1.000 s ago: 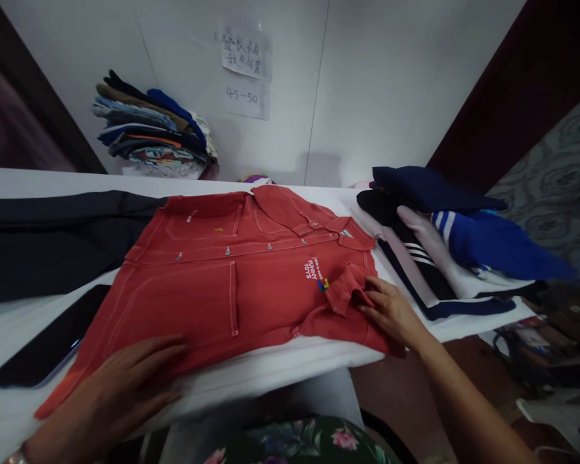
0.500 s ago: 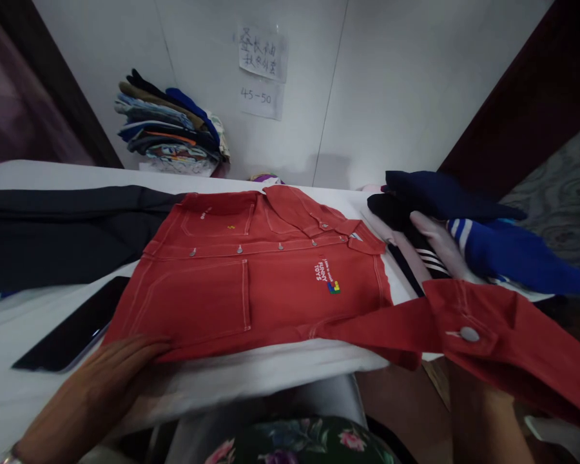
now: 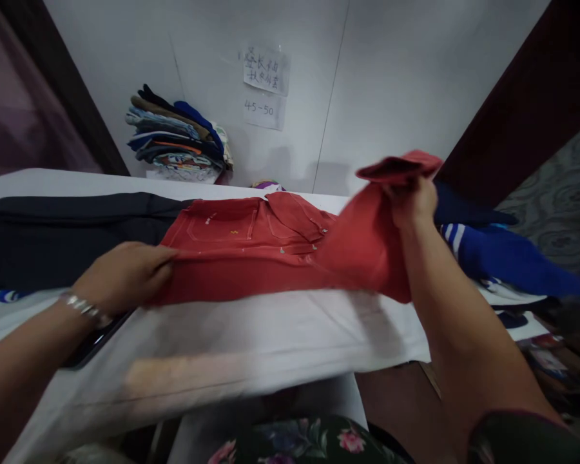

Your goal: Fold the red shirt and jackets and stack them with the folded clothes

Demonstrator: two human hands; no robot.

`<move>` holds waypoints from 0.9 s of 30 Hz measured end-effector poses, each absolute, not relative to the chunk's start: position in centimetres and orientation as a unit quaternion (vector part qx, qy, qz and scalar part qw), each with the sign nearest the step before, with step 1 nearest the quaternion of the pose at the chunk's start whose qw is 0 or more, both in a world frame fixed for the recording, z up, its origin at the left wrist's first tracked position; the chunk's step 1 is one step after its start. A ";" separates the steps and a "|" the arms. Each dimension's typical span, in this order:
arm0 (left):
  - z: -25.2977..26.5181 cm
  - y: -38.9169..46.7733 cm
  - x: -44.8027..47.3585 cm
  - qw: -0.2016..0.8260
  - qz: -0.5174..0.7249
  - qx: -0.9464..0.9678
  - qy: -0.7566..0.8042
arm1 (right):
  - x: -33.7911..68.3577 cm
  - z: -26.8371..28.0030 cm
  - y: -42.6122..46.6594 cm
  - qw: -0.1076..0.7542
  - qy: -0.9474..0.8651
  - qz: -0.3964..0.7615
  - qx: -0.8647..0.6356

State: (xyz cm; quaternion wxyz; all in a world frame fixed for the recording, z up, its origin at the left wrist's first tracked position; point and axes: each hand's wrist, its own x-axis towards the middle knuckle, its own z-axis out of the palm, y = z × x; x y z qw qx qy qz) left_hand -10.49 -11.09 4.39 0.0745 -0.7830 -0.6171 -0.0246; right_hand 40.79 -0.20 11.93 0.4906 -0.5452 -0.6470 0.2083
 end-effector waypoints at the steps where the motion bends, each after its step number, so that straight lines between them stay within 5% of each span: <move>1: 4.7 -9.6 -10.2 0.089 -0.004 -0.777 -0.623 | 39.1 12.8 1.6 0.525 -0.631 0.222 -0.526; 5: 3.9 -5.9 -9.9 0.086 0.026 -0.738 -0.669 | 35.0 11.4 3.2 0.568 -0.567 0.335 -0.493; 17: -4.0 -10.9 -14.9 -0.032 -0.072 -0.607 -0.791 | 47.4 -6.2 -7.4 0.445 -0.551 0.146 -0.691; 27: -2.3 -10.9 -12.3 -0.050 -0.112 -0.560 -0.820 | 45.9 -7.6 -5.2 0.388 -0.551 0.165 -0.720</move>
